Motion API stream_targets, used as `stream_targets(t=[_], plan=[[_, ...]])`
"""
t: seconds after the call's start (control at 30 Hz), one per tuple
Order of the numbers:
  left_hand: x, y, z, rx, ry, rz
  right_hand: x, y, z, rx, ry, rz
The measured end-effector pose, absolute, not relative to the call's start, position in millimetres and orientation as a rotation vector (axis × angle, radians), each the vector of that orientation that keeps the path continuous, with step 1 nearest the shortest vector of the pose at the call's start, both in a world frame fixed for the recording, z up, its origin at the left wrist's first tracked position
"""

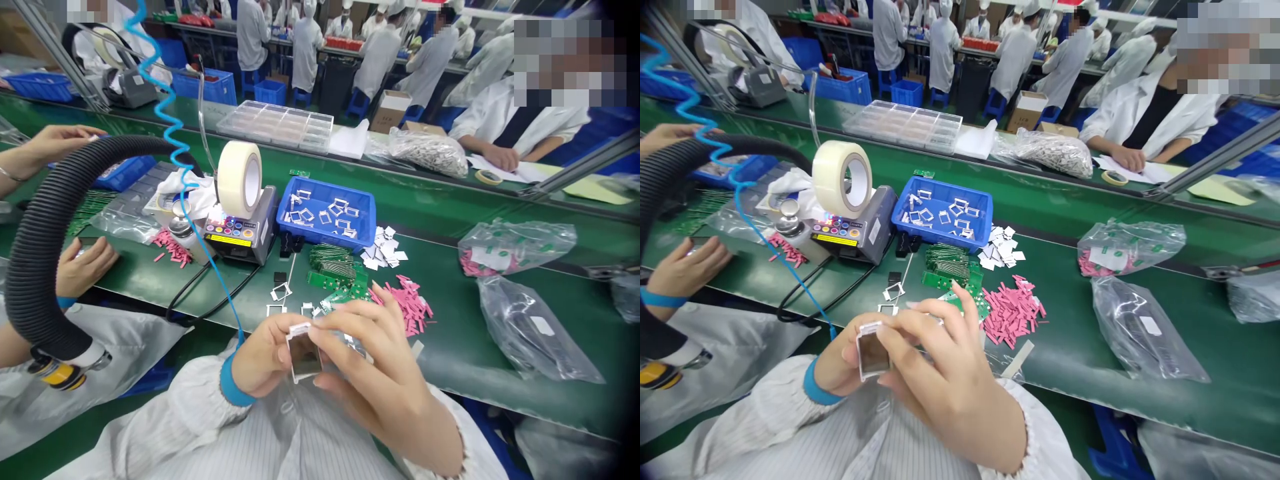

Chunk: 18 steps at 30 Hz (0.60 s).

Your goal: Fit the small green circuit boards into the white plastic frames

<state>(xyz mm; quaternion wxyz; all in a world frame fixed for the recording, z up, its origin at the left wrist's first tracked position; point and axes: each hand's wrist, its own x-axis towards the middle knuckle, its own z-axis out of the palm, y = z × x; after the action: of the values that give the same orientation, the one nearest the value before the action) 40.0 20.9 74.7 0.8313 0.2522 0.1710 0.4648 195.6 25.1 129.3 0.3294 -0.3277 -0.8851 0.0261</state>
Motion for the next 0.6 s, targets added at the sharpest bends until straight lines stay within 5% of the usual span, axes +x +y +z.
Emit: stream_targets(t=[0.17,0.3,0.47,0.6], plan=[[42.1,17.8,65.7,0.422,0.421,1.070,191.4,13.8,125.0,-0.958,-2.631,-0.148],[37.5,18.7,48.6,0.314,0.385,1.040,216.7,29.5,111.0,-1.032,-2.560,0.043],[28.4,22.6,35.5,0.255,0.375,0.972,293.1,104.2,75.9,-1.813,-2.132,0.108],[25.9,18.6,30.1,0.201,0.419,0.958,324.3,155.4,38.9,-1.944,-2.129,0.101]])
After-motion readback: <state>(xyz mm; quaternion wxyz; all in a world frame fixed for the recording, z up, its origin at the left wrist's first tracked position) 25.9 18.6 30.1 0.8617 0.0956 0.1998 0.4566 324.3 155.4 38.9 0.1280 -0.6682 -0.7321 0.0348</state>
